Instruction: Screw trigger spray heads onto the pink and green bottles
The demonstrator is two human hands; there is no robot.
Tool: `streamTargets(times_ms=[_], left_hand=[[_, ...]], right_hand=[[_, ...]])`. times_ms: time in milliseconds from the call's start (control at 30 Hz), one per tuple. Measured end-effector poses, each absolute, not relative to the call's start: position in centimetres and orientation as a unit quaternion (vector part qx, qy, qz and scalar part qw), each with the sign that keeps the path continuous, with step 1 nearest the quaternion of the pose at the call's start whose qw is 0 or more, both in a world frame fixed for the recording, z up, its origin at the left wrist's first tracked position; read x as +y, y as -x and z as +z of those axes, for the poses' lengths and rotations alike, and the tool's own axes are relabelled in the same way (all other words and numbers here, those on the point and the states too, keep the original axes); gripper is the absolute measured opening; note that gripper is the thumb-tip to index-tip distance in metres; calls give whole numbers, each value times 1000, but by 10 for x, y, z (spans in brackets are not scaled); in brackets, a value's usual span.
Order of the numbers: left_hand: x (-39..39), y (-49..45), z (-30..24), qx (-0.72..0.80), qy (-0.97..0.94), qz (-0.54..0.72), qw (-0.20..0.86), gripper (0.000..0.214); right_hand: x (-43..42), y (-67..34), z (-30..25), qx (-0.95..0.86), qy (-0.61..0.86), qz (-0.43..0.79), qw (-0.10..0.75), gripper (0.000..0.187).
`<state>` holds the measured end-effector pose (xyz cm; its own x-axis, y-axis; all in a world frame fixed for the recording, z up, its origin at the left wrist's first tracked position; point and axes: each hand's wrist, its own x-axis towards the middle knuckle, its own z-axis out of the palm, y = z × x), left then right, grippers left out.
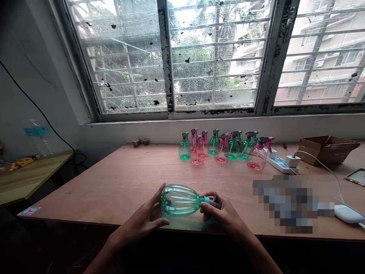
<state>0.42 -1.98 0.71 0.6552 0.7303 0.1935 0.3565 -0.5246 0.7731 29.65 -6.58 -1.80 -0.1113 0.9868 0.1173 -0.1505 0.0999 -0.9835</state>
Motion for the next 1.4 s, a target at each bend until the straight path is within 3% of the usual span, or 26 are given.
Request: streamTargets(times_ms=[233, 433, 600, 833, 1067, 1267, 1400], left_hand=[[-19, -5, 8, 315, -846, 269, 337, 86], [-19, -5, 6, 351, -838, 250, 336, 105], [-18, -5, 7, 340, -856, 265, 284, 88], [-20, -4, 8, 333, -851, 247, 323, 101], [-20, -4, 7, 329, -854, 260, 308, 88], [-20, -4, 7, 345, -840, 244, 340, 107], [-18, -3, 5, 337, -847, 256, 321, 93]], right_hand=[[-65, -297, -18, -526, 405, 528, 530, 42], [-66, -297, -17, -526, 408, 530, 525, 42], [-65, -297, -17, -527, 411, 525, 527, 43], [-65, -296, -18, -522, 401, 536, 528, 42], [-65, -296, -15, -515, 402, 540, 530, 43], [-65, -296, -16, -514, 393, 544, 534, 41], [-64, -296, -17, -516, 391, 543, 534, 40]])
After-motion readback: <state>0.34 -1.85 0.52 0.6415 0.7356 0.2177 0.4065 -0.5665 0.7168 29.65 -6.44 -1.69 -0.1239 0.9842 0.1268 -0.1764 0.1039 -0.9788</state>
